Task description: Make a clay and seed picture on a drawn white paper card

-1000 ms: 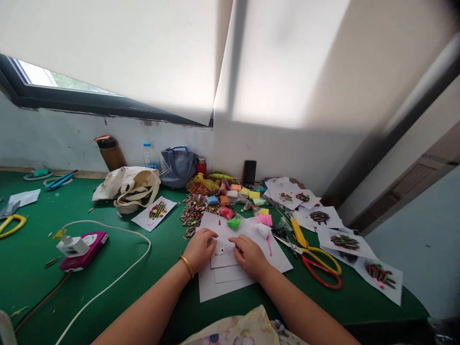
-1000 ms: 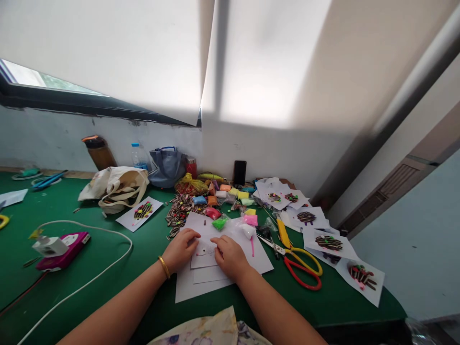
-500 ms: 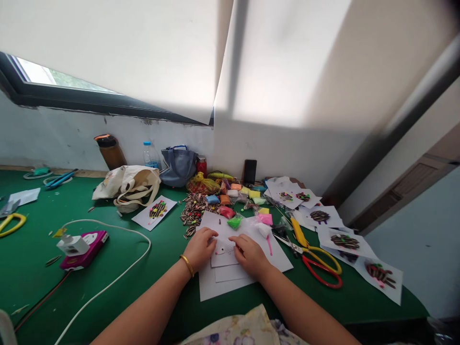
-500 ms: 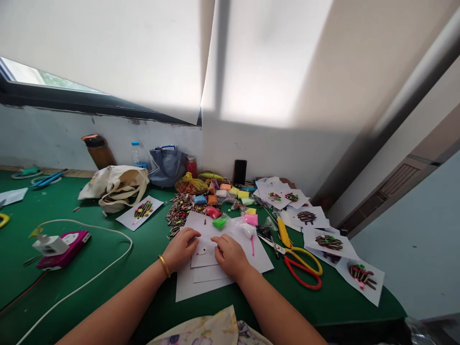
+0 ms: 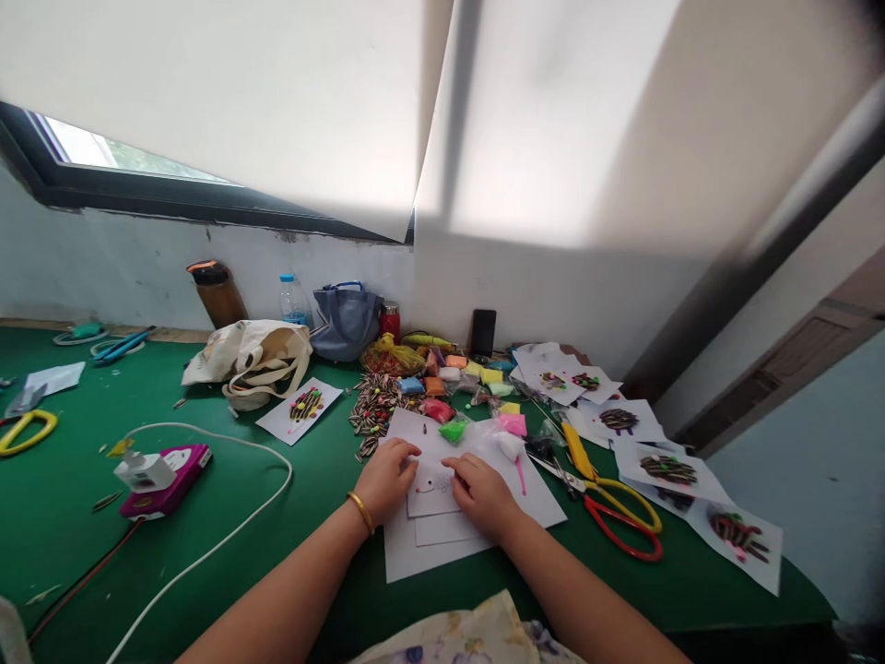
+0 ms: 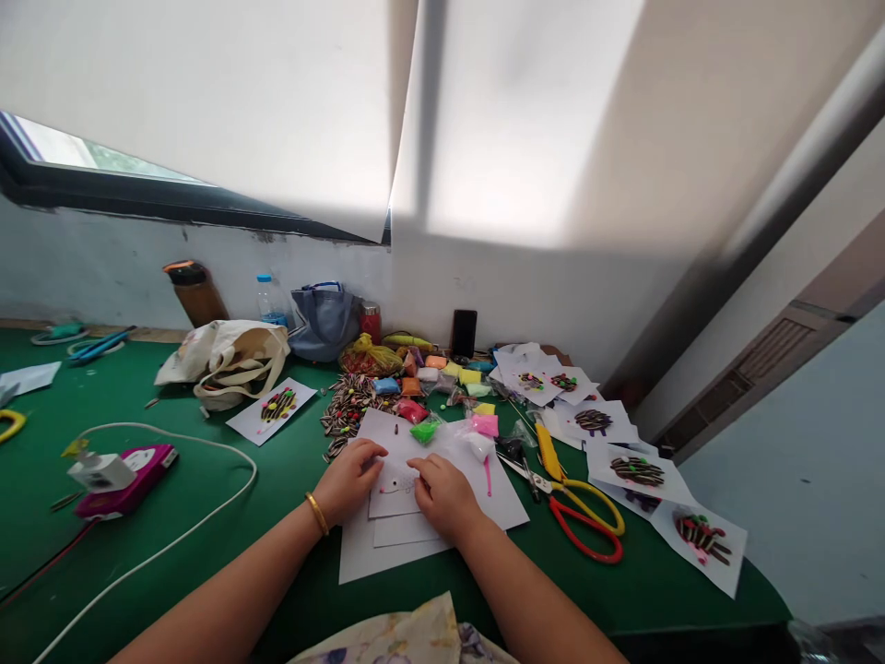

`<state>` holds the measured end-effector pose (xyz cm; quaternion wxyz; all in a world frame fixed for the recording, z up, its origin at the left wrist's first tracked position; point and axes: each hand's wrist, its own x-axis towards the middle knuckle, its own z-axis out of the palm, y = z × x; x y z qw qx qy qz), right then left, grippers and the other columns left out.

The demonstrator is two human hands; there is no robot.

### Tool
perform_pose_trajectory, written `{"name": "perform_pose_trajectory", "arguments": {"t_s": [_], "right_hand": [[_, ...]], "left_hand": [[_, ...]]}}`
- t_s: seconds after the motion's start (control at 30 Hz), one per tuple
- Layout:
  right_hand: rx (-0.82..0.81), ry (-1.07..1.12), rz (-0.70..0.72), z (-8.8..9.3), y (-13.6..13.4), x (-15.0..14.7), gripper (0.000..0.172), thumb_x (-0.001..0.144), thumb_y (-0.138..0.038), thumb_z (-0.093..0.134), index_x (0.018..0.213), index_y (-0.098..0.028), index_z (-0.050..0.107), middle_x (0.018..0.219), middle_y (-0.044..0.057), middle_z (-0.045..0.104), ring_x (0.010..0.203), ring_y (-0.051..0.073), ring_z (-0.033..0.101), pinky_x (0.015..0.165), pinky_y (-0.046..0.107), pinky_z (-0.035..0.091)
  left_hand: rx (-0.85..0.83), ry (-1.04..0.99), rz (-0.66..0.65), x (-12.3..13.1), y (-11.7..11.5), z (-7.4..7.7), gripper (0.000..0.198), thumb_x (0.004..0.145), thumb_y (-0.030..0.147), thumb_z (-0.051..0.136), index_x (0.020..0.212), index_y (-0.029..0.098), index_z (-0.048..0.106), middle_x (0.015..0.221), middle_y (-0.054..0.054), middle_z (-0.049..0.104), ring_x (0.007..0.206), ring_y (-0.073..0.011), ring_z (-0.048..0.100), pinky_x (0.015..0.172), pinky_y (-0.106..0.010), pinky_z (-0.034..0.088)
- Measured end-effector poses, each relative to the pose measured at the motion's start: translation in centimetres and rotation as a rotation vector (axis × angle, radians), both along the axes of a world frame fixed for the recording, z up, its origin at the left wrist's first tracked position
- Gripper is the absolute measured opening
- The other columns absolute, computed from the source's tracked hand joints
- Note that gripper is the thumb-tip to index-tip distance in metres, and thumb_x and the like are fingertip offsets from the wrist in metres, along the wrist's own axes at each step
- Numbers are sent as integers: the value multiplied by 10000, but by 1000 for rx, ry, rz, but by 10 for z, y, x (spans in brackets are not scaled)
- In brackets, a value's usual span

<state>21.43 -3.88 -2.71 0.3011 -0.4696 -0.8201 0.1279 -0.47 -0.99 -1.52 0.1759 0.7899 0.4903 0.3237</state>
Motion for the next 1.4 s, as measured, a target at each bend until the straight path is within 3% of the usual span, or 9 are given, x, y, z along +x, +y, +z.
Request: {"name": "perform_pose_trajectory", "arguments": {"t_s": [0.13, 0.27, 0.43, 0.57, 0.73, 0.87, 1.0, 1.17, 1.4], "right_hand": [[31, 55, 15, 5, -1, 1, 359, 882, -144, 452, 1202, -225, 595, 941, 53, 603, 884, 180, 573, 789, 306, 488], [112, 110, 41, 14, -10, 6, 359, 884, -134, 446, 1191, -240, 601, 963, 63, 606, 915, 193, 574, 813, 326, 489], [110, 36, 153, 15, -28, 10, 378, 837, -184, 566, 1209, -249, 592, 1038, 73, 600, 963, 208, 561, 849, 344, 488], [62, 40, 161, 9, -32, 11, 408, 828, -167, 565, 1227, -249, 578, 1073, 75, 588, 991, 206, 552, 878, 351, 481], [16, 67, 134, 5, -28, 11, 403, 827, -136, 543, 1212, -248, 588, 1072, 70, 586, 989, 195, 558, 872, 332, 485], [-6, 85, 120, 5, -27, 10, 393, 828, -125, 538, 1199, -243, 595, 1068, 66, 586, 989, 188, 558, 864, 316, 483], [-36, 111, 127, 8, -27, 10, 380, 837, -124, 524, 1192, -237, 599, 1039, 61, 587, 952, 179, 563, 852, 310, 481], [-79, 159, 123, 8, -27, 11, 355, 851, -140, 507, 1179, -232, 606, 1000, 56, 580, 894, 169, 567, 822, 305, 482], [-164, 243, 87, 8, -27, 16, 297, 874, -190, 495, 1139, -223, 625, 921, 43, 580, 855, 165, 573, 786, 298, 478]], "left_hand": [[9, -57, 55, -5, 8, 3, 194, 837, 206, 507, 937, 199, 673, 987, -61, 651, 971, -202, 585, 916, -361, 470], [12, -49, 197, -24, 21, 16, 202, 843, 235, 487, 904, 200, 677, 959, -60, 660, 945, -204, 598, 898, -347, 475], [-68, 303, 234, -62, 28, 35, 96, 786, 285, 589, 769, 225, 661, 894, -53, 640, 873, -228, 602, 788, -332, 453], [-215, 450, 191, -75, 34, 31, 201, 695, 377, 706, 759, 226, 591, 830, -24, 641, 774, -214, 600, 635, -283, 400], [-246, 484, 282, -69, 59, 23, 191, 798, 395, 606, 748, 219, 553, 770, -24, 644, 721, -201, 605, 614, -272, 387], [-212, 498, 375, -60, 72, 27, 135, 821, 341, 566, 833, 208, 575, 877, -74, 668, 818, -234, 629, 689, -303, 425], [-183, 513, 385, -47, 68, 34, 184, 857, 335, 496, 937, 216, 610, 1041, -103, 669, 975, -250, 618, 791, -325, 442], [-281, 544, 298, -31, 58, 39, 264, 862, 372, 479, 843, 192, 670, 944, -119, 714, 898, -259, 662, 779, -339, 472], [-297, 482, 314, -28, 56, 39, 249, 881, 312, 447, 933, 179, 651, 1027, -140, 701, 957, -274, 652, 806, -362, 464]]}}
